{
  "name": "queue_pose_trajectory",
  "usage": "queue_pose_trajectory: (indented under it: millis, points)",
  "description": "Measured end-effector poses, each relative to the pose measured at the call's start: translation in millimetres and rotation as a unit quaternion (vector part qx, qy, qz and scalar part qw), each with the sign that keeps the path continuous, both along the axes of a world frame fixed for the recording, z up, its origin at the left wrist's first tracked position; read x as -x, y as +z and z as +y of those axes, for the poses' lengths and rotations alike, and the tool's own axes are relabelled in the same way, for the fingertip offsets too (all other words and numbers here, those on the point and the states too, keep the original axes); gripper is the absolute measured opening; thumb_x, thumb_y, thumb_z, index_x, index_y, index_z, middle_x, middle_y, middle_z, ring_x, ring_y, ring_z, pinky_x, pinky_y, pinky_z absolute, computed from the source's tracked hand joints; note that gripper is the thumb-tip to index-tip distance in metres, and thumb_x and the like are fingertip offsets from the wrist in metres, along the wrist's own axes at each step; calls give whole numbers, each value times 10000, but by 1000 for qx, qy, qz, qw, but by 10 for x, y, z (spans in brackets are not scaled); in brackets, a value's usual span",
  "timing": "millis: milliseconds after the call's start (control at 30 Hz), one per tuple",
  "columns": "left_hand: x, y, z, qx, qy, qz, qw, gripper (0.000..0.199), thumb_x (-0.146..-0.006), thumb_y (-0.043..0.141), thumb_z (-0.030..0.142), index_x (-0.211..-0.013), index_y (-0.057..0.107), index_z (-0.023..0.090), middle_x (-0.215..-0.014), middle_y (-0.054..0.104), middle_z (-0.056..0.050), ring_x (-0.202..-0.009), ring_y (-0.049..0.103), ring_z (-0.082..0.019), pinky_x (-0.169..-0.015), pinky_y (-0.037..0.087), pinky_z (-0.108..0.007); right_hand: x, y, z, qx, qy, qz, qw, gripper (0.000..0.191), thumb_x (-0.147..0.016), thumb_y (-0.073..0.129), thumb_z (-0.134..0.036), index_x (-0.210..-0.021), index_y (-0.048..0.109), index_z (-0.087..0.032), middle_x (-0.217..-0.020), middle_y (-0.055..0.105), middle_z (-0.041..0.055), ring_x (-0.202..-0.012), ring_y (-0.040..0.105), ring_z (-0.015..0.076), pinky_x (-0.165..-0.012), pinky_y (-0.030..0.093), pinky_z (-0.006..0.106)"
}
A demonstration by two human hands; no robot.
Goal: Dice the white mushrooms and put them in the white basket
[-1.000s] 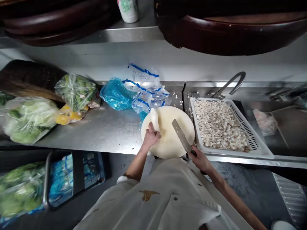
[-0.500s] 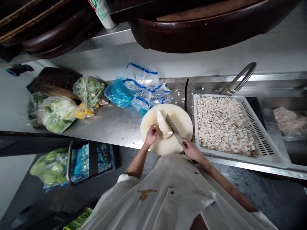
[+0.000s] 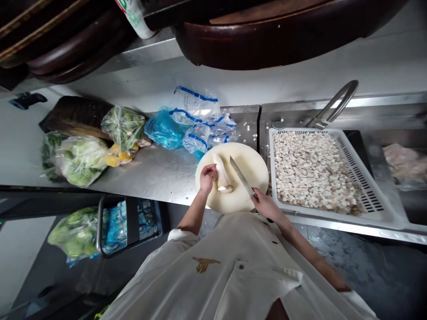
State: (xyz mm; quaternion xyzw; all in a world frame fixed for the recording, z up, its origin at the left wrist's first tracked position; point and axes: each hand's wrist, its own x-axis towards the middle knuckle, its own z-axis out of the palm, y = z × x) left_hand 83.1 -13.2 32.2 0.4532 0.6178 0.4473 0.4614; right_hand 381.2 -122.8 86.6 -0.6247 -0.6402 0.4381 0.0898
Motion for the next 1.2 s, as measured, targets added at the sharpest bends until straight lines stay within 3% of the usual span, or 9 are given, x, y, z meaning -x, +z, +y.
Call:
queue_pose_trajectory:
  millis: [100, 300, 400, 533, 633, 767, 867, 1000, 1200]
  points:
    - [-14, -140, -210, -42, 19, 119, 992, 347, -973, 525, 334, -1270, 596, 168, -1299, 655, -159, -1158, 662, -233, -1023, 558, -430, 11, 10, -29, -9, 0, -11, 1000, 408, -1087, 434, -342, -1440, 595, -215, -1171, 797, 107, -1021, 761, 256, -821, 486, 287]
    - [317, -204, -645, -123, -143, 348, 918, 402, -927, 626, 267, -1317, 653, 179, -1442, 593, -166, -1430, 485, -329, -1251, 365, -548, -43, -47, -170, -8, -24, -27, 999, 440, -1082, 389, -393, -1412, 618, -213, -1036, 805, 92, -923, 759, 263, -767, 492, 301]
    - [529, -213, -763, -106, -164, 330, 924, 426, -967, 544, 212, -1384, 629, 202, -1471, 584, -144, -1402, 529, -281, -1219, 428, -489, -74, 50, -281, -24, -36, -20, 999, 457, -1072, 394, -435, -1403, 632, -229, -1029, 805, 76, -907, 755, 258, -780, 509, 304]
    - [743, -190, -773, -99, -225, 308, 919, 357, -989, 520, 211, -1307, 683, 220, -1330, 679, -115, -1312, 598, -260, -1187, 468, -456, -28, 357, -343, -28, -7, 11, 1000, 438, -1066, 427, -521, -1321, 672, -262, -960, 796, 49, -844, 737, 242, -748, 507, 294]
    - [768, -131, -711, -103, -251, 312, 910, 395, -962, 617, 269, -1349, 676, 219, -1433, 631, -128, -1382, 547, -295, -1217, 436, -487, 103, 557, -320, -13, 33, 44, 998, 415, -1068, 434, -546, -1248, 691, -275, -896, 782, 38, -782, 713, 230, -705, 497, 288]
    - [667, -95, -670, -98, -312, 300, 896, 394, -964, 639, 297, -1351, 676, 230, -1394, 652, -125, -1335, 575, -301, -1203, 438, -504, 289, 641, -308, -7, 61, 65, 996, 387, -1068, 437, -531, -1212, 696, -282, -908, 782, 32, -797, 713, 230, -738, 510, 293]
    - [625, -125, -762, -90, -265, 307, 910, 322, -985, 616, 299, -1286, 696, 215, -1302, 660, -140, -1272, 591, -298, -1160, 473, -481, 359, 620, -347, 2, 67, 61, 996, 390, -1068, 430, -519, -1251, 683, -286, -973, 795, 38, -863, 731, 241, -768, 515, 298]
    - [686, -139, -989, -72, -169, 330, 926, 413, -982, 667, 379, -1358, 657, 208, -1278, 641, -147, -1261, 562, -320, -1144, 477, -484, 398, 561, -390, 31, 94, 50, 994, 398, -1064, 416, -495, -1282, 676, -286, -1032, 805, 44, -897, 741, 248, -779, 515, 303]
    - [822, -122, -1076, -81, -206, 312, 924, 317, -1060, 535, 344, -1313, 703, 253, -1242, 674, -123, -1233, 584, -287, -1142, 477, -455, 464, 490, -336, 41, 153, 13, 987, 381, -1069, 420, -426, -1304, 687, -286, -1088, 809, 58, -989, 737, 262, -852, 497, 312]
